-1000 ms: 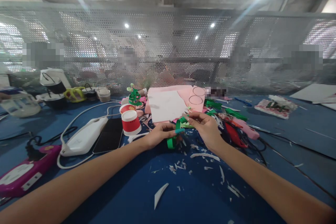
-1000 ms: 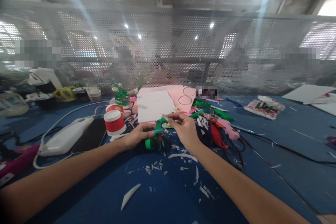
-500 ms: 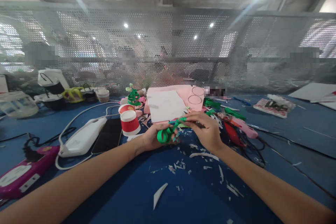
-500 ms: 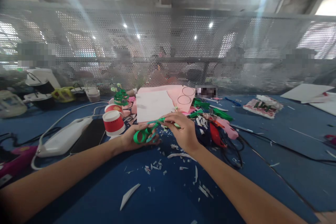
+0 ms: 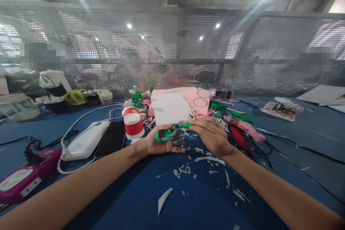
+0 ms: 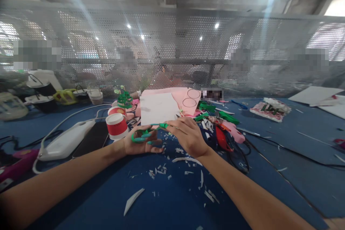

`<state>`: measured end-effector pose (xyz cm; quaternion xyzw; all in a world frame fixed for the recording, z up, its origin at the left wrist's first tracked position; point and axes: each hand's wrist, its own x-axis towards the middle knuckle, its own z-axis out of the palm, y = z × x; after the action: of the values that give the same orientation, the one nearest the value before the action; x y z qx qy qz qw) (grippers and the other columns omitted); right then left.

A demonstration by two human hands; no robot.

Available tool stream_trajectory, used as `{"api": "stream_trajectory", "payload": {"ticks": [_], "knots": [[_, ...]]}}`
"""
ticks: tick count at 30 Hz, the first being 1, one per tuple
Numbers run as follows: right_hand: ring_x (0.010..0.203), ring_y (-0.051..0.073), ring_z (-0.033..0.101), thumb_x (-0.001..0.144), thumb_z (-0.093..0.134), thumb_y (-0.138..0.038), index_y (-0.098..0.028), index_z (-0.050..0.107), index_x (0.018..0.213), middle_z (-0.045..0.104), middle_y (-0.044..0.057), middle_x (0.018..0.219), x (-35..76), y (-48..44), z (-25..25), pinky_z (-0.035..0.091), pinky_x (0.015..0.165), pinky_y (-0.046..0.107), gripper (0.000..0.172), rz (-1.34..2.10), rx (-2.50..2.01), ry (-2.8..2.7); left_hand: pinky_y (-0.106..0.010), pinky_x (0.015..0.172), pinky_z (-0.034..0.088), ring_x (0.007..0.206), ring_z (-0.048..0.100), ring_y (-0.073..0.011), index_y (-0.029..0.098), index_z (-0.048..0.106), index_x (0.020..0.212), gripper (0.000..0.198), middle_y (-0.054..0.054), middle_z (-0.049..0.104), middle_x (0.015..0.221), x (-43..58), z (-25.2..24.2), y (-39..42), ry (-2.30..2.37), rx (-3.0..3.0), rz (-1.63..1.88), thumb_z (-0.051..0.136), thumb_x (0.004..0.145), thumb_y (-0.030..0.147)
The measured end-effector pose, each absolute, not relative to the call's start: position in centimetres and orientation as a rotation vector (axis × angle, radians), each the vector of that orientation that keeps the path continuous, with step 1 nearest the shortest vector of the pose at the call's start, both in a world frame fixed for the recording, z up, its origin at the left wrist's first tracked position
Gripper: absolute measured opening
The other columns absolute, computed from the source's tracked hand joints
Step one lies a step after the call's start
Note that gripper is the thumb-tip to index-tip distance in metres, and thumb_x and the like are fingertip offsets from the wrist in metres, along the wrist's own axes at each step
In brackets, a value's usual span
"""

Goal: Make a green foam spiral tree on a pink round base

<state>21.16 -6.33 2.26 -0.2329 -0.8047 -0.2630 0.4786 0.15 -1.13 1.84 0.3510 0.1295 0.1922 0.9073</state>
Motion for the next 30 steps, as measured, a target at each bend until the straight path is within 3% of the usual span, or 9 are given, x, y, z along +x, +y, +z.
{"api": "stream_trajectory", "payload": {"ticks": [6,10,16,21,27,30], "knots": [[0.092,0.017,0.056,0.091,0.045,-0.015,-0.027,0.063,0.112,0.068,0.001,0.108,21.8,-6.8,2.9,0.043,0.084,0.033,0.03,-0.865,-0.545,-2.045,-0.045,0.085,0.043,0.06,0.048,-0.014,0.015,0.051,0.055,0.027,0.001,0.044,0.046,0.0,1.8,-0.9,0.254,0.724,0.405,0.059,0.076,0.03],[0.091,0.016,0.057,0.09,0.046,-0.014,-0.027,0.065,0.108,0.068,0.001,0.108,21.7,-6.5,2.8,0.043,0.084,0.033,0.029,-0.82,-0.586,-2.02,-0.045,0.086,0.044,0.06,0.048,-0.0141,0.016,0.053,0.058,0.026,0.001,0.045,0.046,0.1,1.8,-0.9,0.279,0.736,0.403,0.058,0.078,0.032],[0.085,0.018,0.062,0.086,0.056,-0.019,-0.023,0.068,0.087,0.07,0.005,0.089,20.3,-5.8,2.3,0.049,0.078,0.035,0.013,-0.394,-0.669,-1.834,-0.049,0.088,0.042,0.073,0.057,-0.0165,0.016,0.063,0.083,0.022,-0.003,0.062,0.075,0.6,1.8,-1.5,0.349,0.836,0.454,0.067,0.072,0.035],[0.084,0.019,0.063,0.083,0.061,-0.024,-0.022,0.067,0.079,0.069,0.005,0.083,19.7,-5.6,2.0,0.05,0.081,0.037,0.008,-0.05,-0.77,-1.614,-0.039,0.082,0.045,0.075,0.059,-0.016,0.017,0.063,0.094,0.036,-0.004,0.064,0.08,1.3,1.1,-1.8,0.359,0.977,0.613,0.077,0.063,0.028],[0.074,0.019,0.063,0.073,0.069,-0.04,-0.019,0.069,0.078,0.07,0.005,0.08,19.7,-4.7,1.2,0.051,0.068,0.033,0.021,0.442,-0.965,-1.363,-0.026,0.074,0.045,0.083,0.059,-0.0134,0.019,0.061,0.097,0.04,-0.004,0.064,0.096,1.9,0.3,-1.6,0.499,1.222,0.945,0.078,0.061,0.021],[0.07,0.018,0.063,0.068,0.071,-0.044,-0.018,0.069,0.077,0.069,0.004,0.075,19.5,-4.4,0.9,0.051,0.068,0.032,0.027,0.608,-0.968,-1.277,-0.025,0.078,0.044,0.09,0.058,-0.0143,0.018,0.062,0.096,0.037,-0.003,0.064,0.095,1.9,0.2,-1.5,0.575,1.407,1.057,0.076,0.062,0.02]]}}
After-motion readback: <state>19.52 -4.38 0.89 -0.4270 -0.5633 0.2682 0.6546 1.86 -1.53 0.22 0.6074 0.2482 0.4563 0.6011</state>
